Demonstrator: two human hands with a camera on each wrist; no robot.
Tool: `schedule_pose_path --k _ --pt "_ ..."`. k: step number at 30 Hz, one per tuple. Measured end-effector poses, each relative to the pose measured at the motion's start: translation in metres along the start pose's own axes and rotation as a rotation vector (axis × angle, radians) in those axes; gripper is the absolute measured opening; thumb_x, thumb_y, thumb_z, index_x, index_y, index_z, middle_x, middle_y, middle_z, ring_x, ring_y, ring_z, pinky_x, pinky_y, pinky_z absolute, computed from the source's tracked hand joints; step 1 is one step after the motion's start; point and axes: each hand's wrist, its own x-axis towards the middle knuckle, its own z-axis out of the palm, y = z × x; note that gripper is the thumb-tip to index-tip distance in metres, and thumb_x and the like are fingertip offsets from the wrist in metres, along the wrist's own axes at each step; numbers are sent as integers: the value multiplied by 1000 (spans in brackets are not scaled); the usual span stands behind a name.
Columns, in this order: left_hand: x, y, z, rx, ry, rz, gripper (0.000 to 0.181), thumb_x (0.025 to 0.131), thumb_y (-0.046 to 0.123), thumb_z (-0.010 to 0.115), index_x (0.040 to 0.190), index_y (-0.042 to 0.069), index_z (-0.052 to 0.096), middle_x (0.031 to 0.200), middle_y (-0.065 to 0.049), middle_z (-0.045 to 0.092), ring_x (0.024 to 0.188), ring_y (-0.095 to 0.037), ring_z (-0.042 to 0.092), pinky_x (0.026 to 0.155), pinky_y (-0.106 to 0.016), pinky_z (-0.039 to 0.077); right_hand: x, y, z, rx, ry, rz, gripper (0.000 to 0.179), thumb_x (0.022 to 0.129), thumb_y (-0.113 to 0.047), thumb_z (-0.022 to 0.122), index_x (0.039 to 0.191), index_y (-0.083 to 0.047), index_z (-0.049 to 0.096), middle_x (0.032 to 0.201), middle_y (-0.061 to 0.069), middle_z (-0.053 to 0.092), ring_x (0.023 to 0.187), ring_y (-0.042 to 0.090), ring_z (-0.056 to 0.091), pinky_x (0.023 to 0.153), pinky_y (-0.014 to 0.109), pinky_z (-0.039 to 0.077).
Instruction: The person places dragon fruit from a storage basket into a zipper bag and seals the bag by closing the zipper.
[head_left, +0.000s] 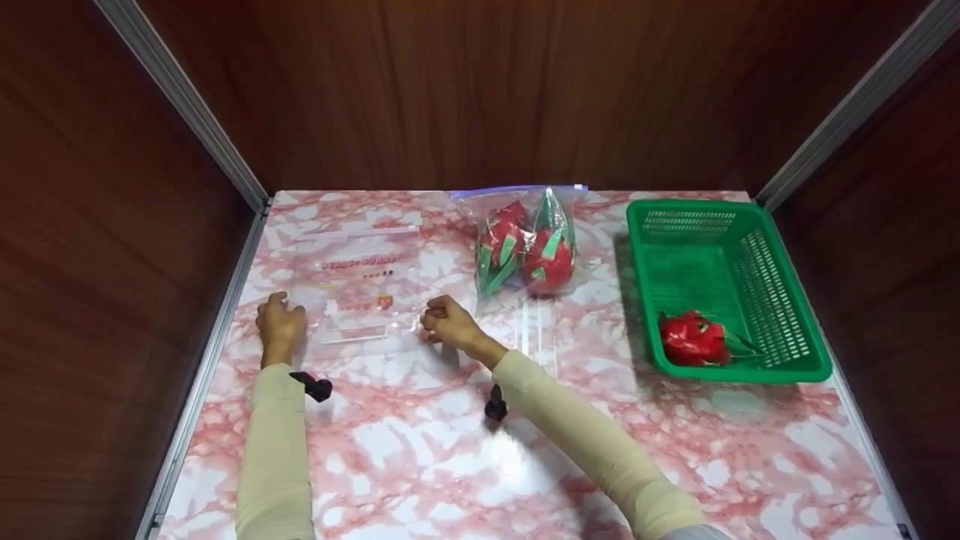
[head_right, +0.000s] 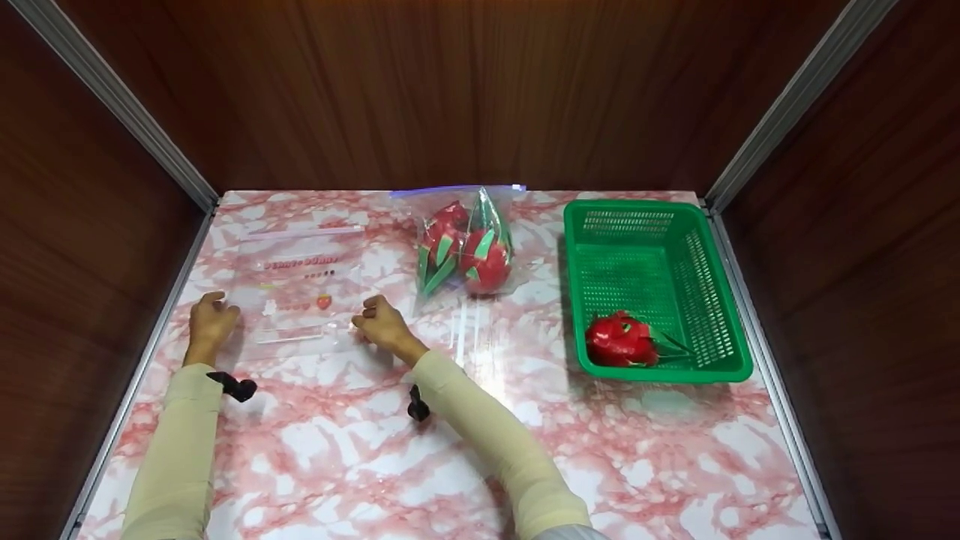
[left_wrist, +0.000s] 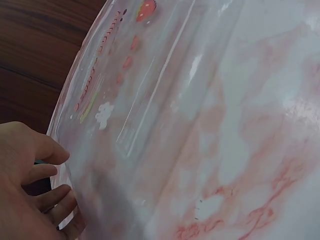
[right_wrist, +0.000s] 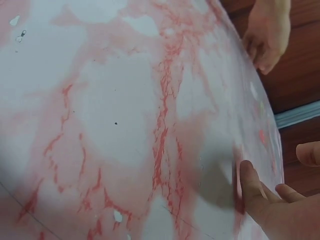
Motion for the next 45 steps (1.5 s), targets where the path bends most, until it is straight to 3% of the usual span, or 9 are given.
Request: schedule_pose_path --k 8,15,18,21,24,26,32,38,45 --pt "-1 -3 4 -43 12 58 51 95 7 42 139 -17 52 136 -37 60 131 -49 56 117 -56 44 -2 4 -2 -67 18 -17 42 104 -8 60 141 9 48 121 16 63 105 32 68 85 41 65" --pt "-4 -2 5 -76 -46 31 51 87 3 48 133 -17 56 132 -35 60 123 -44 57 108 -51 50 -3 6 -4 -96 64 -62 37 102 -1 62 136 10 51 101 5 59 81 18 62 73 31 60" --pt "-3 -2 6 -69 -48 27 48 86 2 51 131 -14 58 129 -34 62 114 -40 61 93 -40 54 -3 7 -5 -97 75 -66 39 98 3 63 134 10 51 100 4 58 77 13 60 70 28 58" --pt "-2 -1 8 -82 -33 19 44 85 1 54 127 -11 60 118 -27 65 93 -27 63 72 -25 50 -2 9 -6 -100 88 -65 41 94 6 64 133 10 51 103 9 61 76 11 59 67 25 54" --pt "-2 -1 8 -142 -27 8 37 84 0 54 120 -10 60 98 -15 65 72 -13 56 58 -17 45 -2 9 -6 -111 95 -63 43 92 10 63 133 10 52 108 19 67 74 10 59 64 23 52" --pt "-3 0 9 -227 -43 -14 31 86 0 52 115 -8 56 87 -8 62 62 -7 57 54 -16 49 -2 10 -6 -130 99 -73 44 90 12 63 133 11 52 110 24 70 73 9 59 64 21 51" --pt "-5 2 9 -462 -128 -92 20 94 -2 45 114 -1 46 91 -5 72 62 -7 75 56 -23 63 -4 10 -8 -218 112 -87 50 86 10 63 135 8 54 99 9 64 70 7 55 58 17 47" --pt "-5 3 12 -475 -135 -100 20 102 -1 45 122 -2 45 92 -4 74 65 -6 76 58 -23 64 -3 9 -11 -302 115 -93 51 85 8 66 136 5 55 99 11 68 77 8 56 61 16 46" --pt "-6 6 17 -461 -56 -6 21 97 -4 48 118 -5 49 88 -6 66 62 -5 68 54 -20 57 -2 4 -14 -297 133 -76 52 86 6 65 137 3 56 92 1 59 70 8 54 60 17 44"
